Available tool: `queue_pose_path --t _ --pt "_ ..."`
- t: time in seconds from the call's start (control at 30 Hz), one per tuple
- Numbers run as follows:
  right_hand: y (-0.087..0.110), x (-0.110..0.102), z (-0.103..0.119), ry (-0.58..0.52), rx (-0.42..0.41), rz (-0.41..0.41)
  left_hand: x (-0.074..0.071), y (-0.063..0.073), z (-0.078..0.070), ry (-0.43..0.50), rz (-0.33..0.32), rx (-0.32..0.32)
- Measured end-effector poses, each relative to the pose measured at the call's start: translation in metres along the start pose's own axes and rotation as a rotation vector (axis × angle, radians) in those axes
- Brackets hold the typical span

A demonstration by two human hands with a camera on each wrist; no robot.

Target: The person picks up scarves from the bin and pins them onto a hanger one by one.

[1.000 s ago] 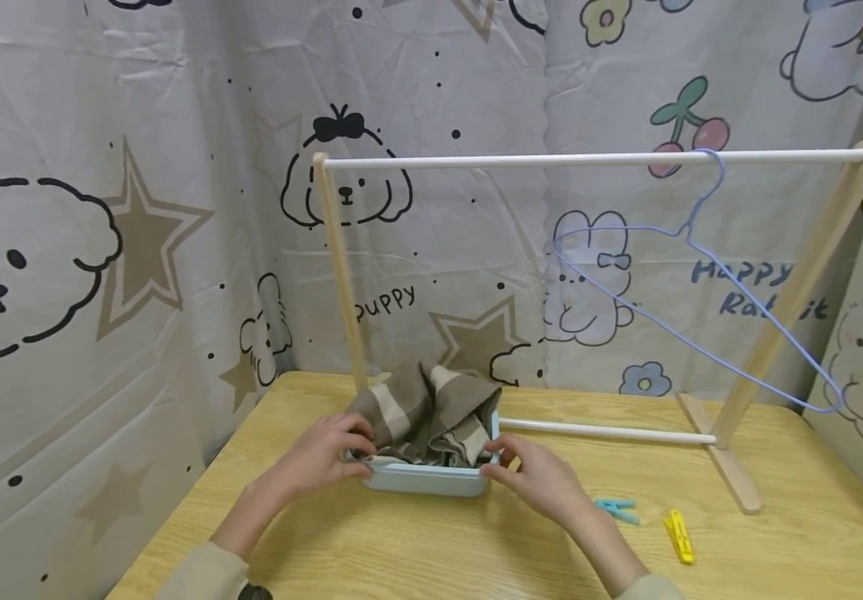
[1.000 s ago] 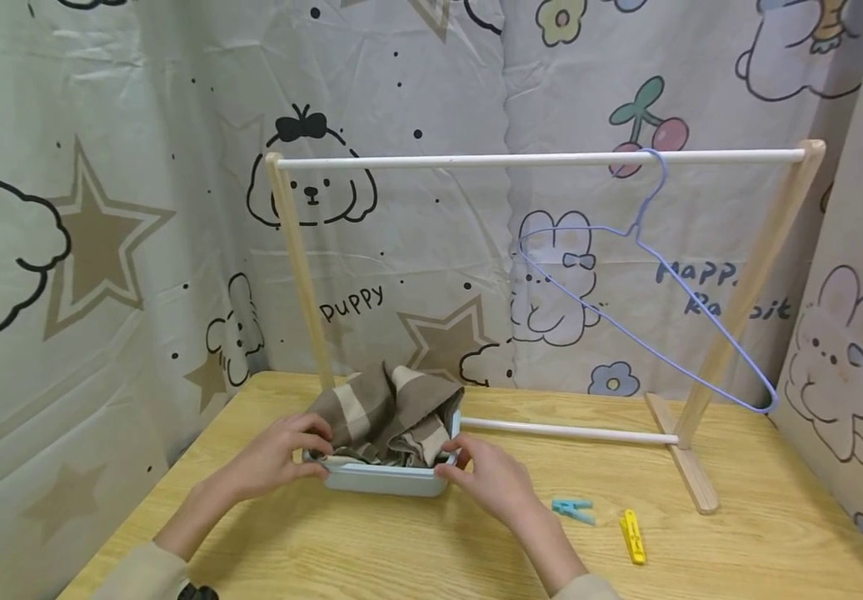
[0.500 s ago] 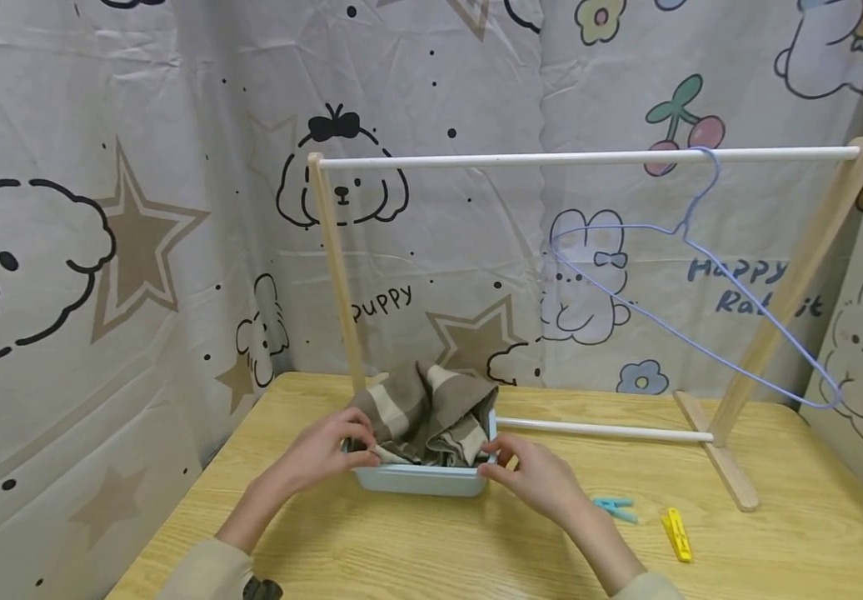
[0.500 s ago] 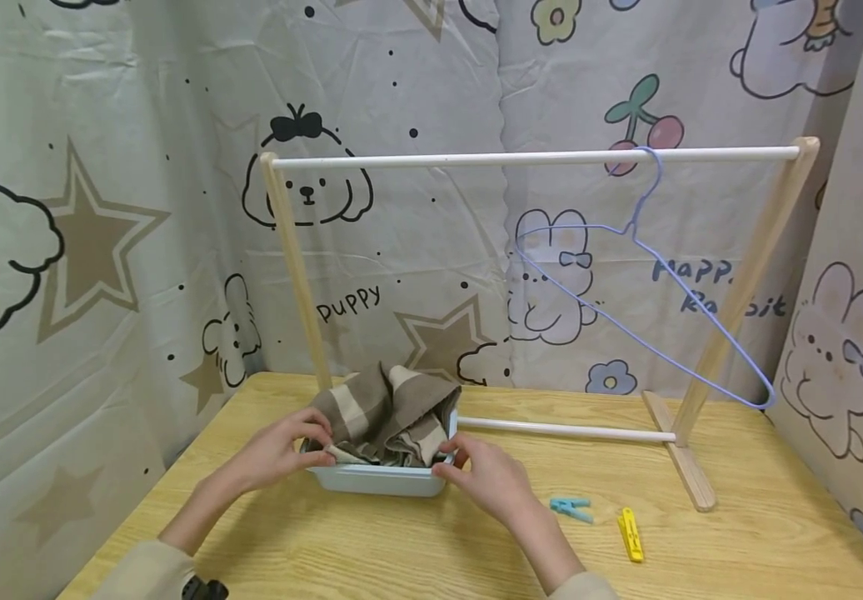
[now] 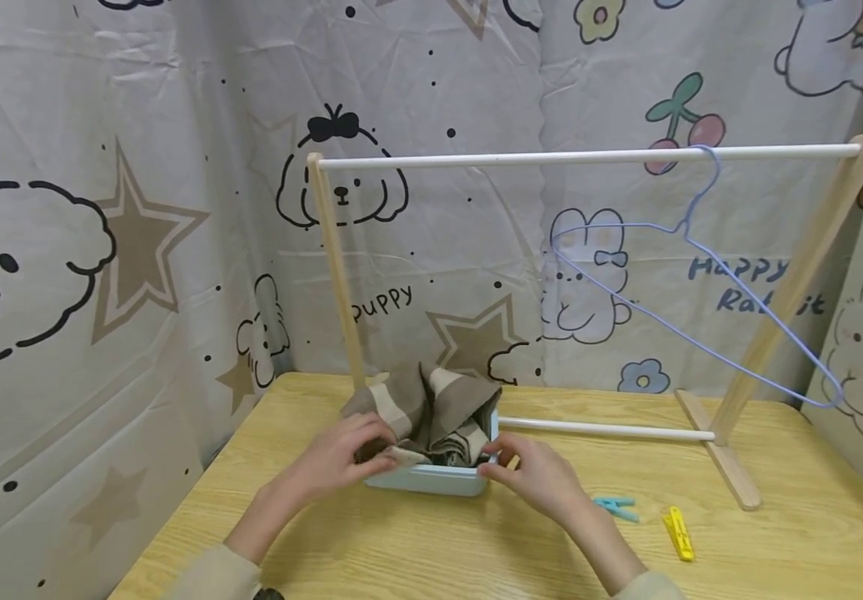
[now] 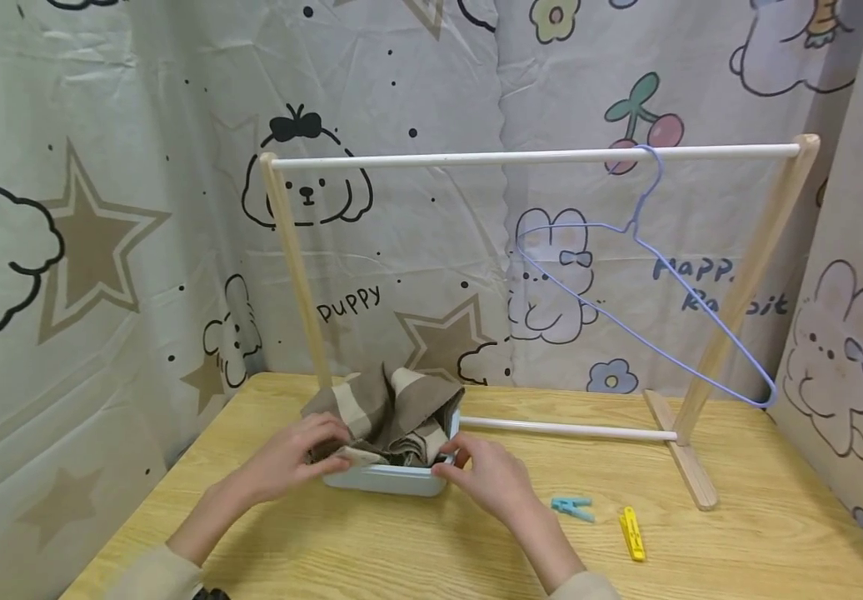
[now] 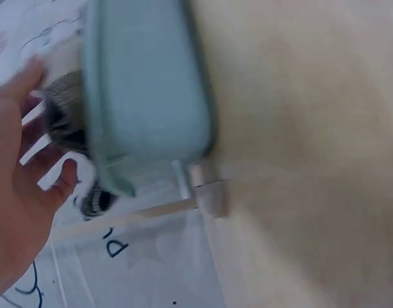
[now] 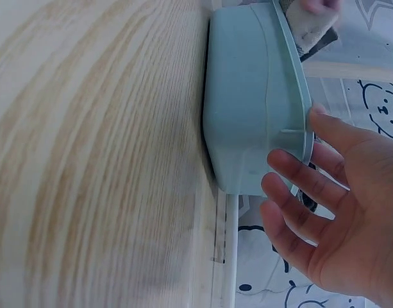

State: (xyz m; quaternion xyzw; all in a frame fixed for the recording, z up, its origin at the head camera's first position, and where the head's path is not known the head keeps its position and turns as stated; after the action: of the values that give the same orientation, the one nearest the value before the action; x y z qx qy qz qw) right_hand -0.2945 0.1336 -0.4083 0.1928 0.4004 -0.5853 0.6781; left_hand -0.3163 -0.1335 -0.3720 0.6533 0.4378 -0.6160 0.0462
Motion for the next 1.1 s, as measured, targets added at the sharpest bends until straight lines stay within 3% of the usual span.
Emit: queue_pose_path --t 0.13,0.27,0.37,0.43,0.57,0.7,0.93,1.0,1.1 --pt "-0.001 0.001 0.000 0.002 -0.006 0.002 0.014 0.006 0.000 -0.092 0.049 0.048" --pt "-0.001 0.000 -0.001 -0.004 -0.002 -0.011 0.014 0.001 0.003 -0.071 0.002 0.039" --pt "-0.001 0.000 -0.002 -0.010 0.000 -0.017 0.009 -0.002 0.008 -0.010 -0.057 -0.029" --pt "-0.001 0.001 -0.002 -0.017 0.001 -0.017 0.004 -0.003 0.013 0.057 -0.102 -0.113" --pt "0.000 0.002 -0.001 -0.017 0.000 -0.022 -0.011 -0.003 0.020 0.239 -0.217 -0.264" --pt "0.000 0.001 0.000 -0.004 -0.011 -0.033 -0.030 -0.005 0.022 0.379 -0.326 -0.350" --pt "0.002 0.001 -0.001 -0.023 0.001 -0.029 -0.070 -0.019 0.018 0.436 -0.513 -0.500" --pt "0.001 0.000 0.000 -0.033 -0.004 -0.028 -0.081 -0.025 0.019 0.452 -0.567 -0.518" --pt "-0.001 0.000 0.001 -0.043 -0.044 -0.035 -0.094 -0.035 0.025 0.464 -0.653 -0.494"
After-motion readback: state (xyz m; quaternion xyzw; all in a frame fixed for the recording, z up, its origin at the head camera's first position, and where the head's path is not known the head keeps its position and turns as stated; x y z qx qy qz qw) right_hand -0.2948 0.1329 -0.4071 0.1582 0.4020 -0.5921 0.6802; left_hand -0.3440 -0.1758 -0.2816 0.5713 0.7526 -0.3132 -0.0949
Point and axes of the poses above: each hand's wrist, its own y-axis away from the middle knuckle, its own x-axis out of the palm, z = x × y, the point moved 6 cm from there along -y, towards the middle knuckle, and after that the axes turned 4 degrees about -x, right-handed, at the moved point
